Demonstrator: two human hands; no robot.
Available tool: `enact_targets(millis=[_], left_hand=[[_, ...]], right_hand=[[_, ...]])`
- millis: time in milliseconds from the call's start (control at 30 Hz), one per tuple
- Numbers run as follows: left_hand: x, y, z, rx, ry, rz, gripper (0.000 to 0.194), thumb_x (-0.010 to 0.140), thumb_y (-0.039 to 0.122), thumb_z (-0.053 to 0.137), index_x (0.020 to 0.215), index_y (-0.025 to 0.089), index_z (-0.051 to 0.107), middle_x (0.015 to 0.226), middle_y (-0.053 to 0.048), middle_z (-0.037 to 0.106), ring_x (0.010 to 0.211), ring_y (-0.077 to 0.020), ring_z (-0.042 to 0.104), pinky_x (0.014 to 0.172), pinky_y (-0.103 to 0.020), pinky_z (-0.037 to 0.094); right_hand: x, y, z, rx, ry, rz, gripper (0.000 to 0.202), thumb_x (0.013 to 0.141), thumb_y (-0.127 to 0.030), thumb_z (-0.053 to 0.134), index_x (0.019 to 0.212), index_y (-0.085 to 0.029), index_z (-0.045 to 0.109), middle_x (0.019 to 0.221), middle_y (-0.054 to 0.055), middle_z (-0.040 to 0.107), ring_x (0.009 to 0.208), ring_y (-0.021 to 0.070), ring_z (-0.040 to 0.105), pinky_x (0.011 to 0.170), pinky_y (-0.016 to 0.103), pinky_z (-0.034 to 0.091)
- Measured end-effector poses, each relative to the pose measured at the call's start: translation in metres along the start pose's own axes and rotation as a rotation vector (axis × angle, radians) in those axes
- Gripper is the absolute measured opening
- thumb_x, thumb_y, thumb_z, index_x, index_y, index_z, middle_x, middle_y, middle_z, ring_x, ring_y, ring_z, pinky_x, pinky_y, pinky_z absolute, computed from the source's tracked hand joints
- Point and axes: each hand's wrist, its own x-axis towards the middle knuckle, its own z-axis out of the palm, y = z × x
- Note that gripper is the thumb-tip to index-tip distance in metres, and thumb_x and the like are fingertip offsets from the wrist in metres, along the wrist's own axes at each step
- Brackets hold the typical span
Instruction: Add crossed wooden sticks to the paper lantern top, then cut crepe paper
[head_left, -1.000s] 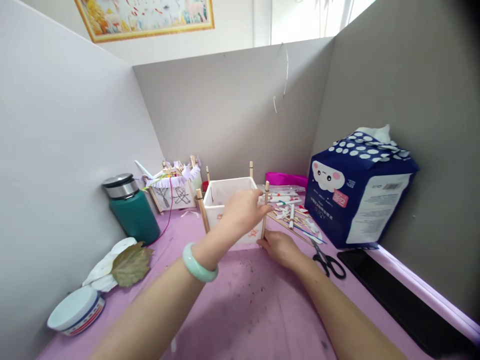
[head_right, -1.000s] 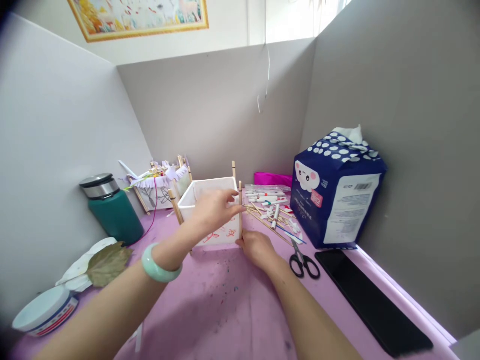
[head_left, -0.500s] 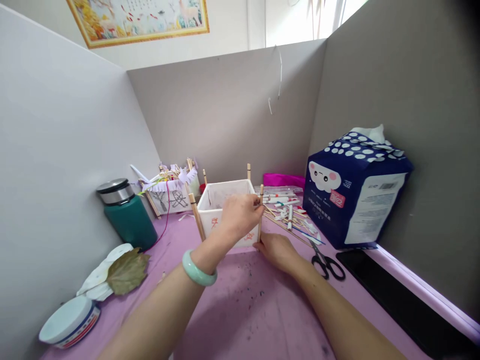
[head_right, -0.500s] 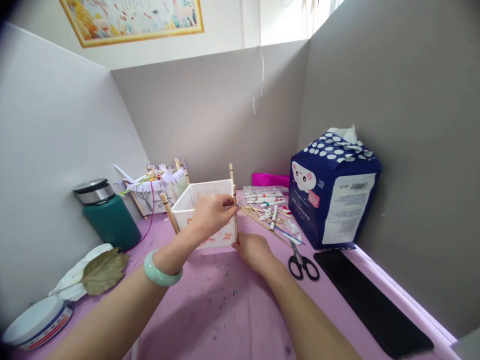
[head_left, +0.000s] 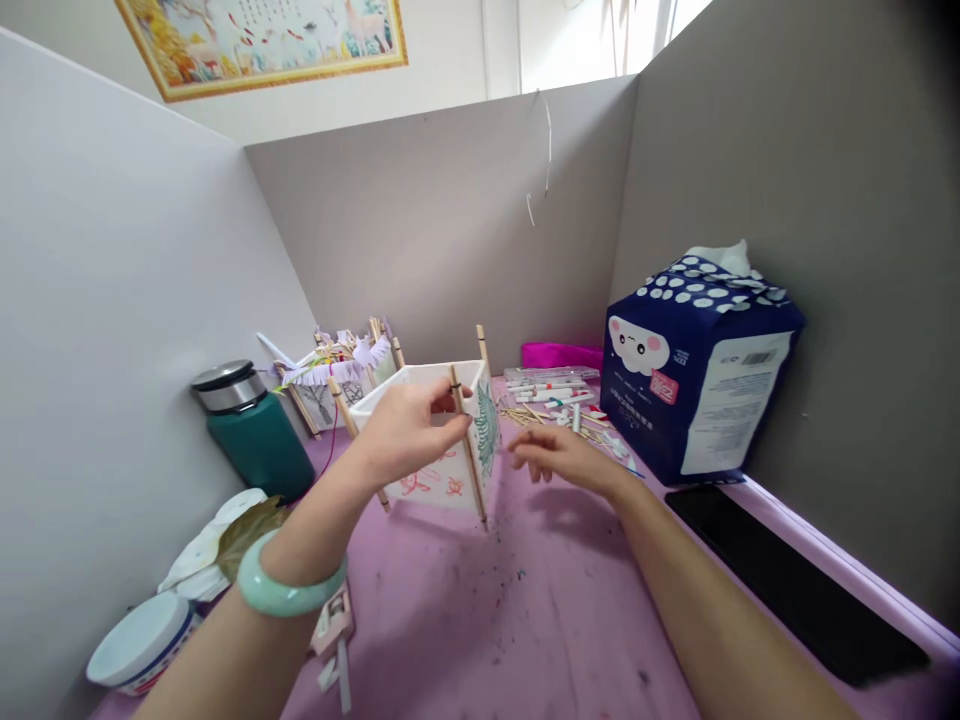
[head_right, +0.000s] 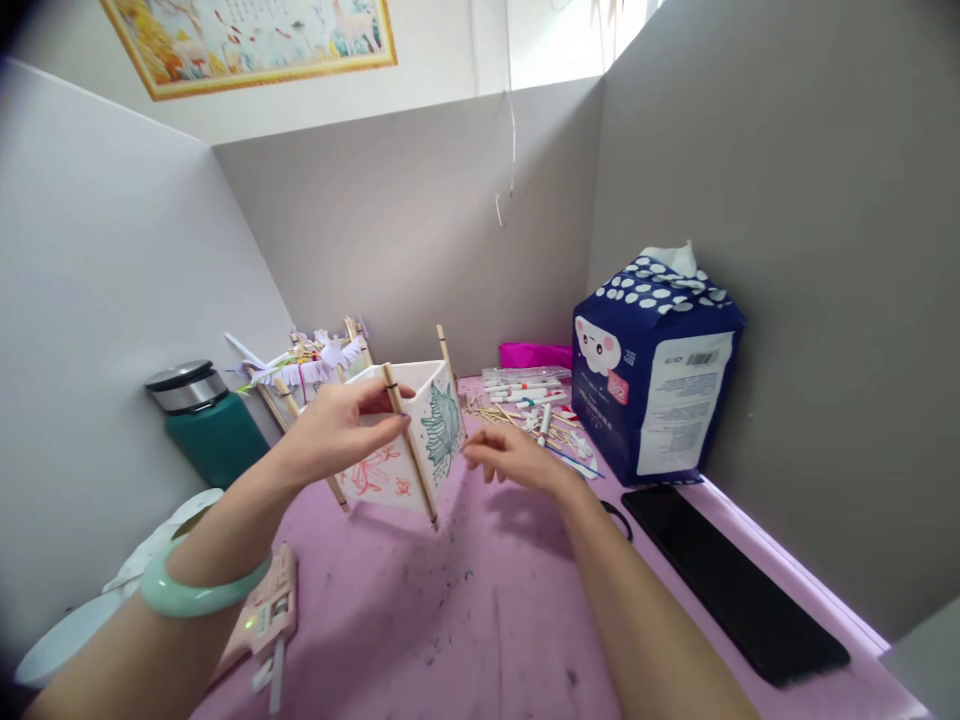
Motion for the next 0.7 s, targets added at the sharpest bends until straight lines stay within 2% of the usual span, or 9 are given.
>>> enact_targets(millis=[100, 167, 233, 367, 467, 567, 700], left_hand=[[-0.004, 0.001, -0.002, -0.013, -0.072, 0.038, 0.026, 0.075, 0.018, 0.055, 0.099, 0.02, 0.065, 0.092, -0.002, 0.071, 0.086, -0.0185, 0.066, 0.078, -0.03, 0.049], [-0.009, 0.0, 0.001, -0.019, -0.102, 0.043, 0.03, 0.075, 0.017, 0.054, 0.102, 0.021, 0.064, 0.097, -0.002, 0.071, 0.09, -0.0185, 0.065, 0.079, -0.03, 0.049], [-0.014, -0.002, 0.004, -0.003, -0.099, 0.027, 0.032, 0.074, 0.017, 0.054, 0.105, 0.021, 0.063, 0.1, -0.003, 0.071, 0.092, -0.0188, 0.065, 0.08, -0.03, 0.049], [-0.022, -0.009, 0.0, 0.041, -0.071, 0.026, 0.032, 0.076, 0.017, 0.053, 0.107, 0.02, 0.062, 0.099, -0.004, 0.07, 0.091, -0.0194, 0.064, 0.08, -0.031, 0.049], [-0.022, -0.018, -0.006, 0.038, -0.055, 0.079, 0.031, 0.078, 0.018, 0.051, 0.107, 0.019, 0.061, 0.101, -0.004, 0.069, 0.092, -0.0186, 0.063, 0.083, -0.032, 0.049], [-0.019, -0.032, -0.009, 0.043, -0.05, 0.062, 0.031, 0.077, 0.018, 0.052, 0.107, 0.019, 0.06, 0.102, -0.005, 0.068, 0.093, -0.018, 0.062, 0.084, -0.032, 0.048], [-0.018, -0.05, -0.009, 0.028, -0.078, 0.008, 0.032, 0.077, 0.019, 0.053, 0.109, 0.019, 0.06, 0.104, -0.005, 0.067, 0.093, -0.0178, 0.062, 0.084, -0.032, 0.049]], right_hand=[[0.027, 0.003, -0.012, -0.015, 0.368, 0.0, 0.03, 0.082, -0.036, 0.054, 0.102, -0.015, 0.063, 0.099, 0.009, 0.068, 0.085, 0.019, 0.063, 0.076, 0.032, 0.048], [0.047, 0.005, -0.011, -0.017, 0.492, -0.014, 0.034, 0.083, -0.028, 0.051, 0.113, -0.014, 0.059, 0.117, 0.013, 0.063, 0.105, 0.0202, 0.058, 0.09, 0.036, 0.044], [0.063, 0.005, -0.007, 0.021, 0.466, -0.059, 0.037, 0.084, -0.023, 0.047, 0.118, -0.016, 0.056, 0.124, 0.011, 0.061, 0.111, 0.0175, 0.056, 0.095, 0.034, 0.042], [0.075, 0.008, 0.002, 0.087, 0.404, -0.127, 0.027, 0.081, -0.022, 0.047, 0.103, -0.017, 0.062, 0.104, 0.006, 0.069, 0.095, 0.0157, 0.062, 0.086, 0.032, 0.048], [0.071, 0.014, 0.002, 0.112, 0.477, -0.132, 0.026, 0.08, -0.027, 0.049, 0.101, -0.016, 0.06, 0.101, 0.007, 0.069, 0.091, 0.0172, 0.062, 0.082, 0.034, 0.049], [0.058, 0.021, 0.001, 0.111, 0.544, -0.119, 0.024, 0.079, -0.03, 0.051, 0.098, -0.017, 0.059, 0.1, 0.007, 0.067, 0.09, 0.0183, 0.061, 0.081, 0.035, 0.049], [0.04, 0.023, 0.005, 0.109, 0.536, -0.1, 0.025, 0.079, -0.033, 0.053, 0.098, -0.017, 0.059, 0.1, 0.007, 0.067, 0.09, 0.019, 0.061, 0.079, 0.034, 0.049]])
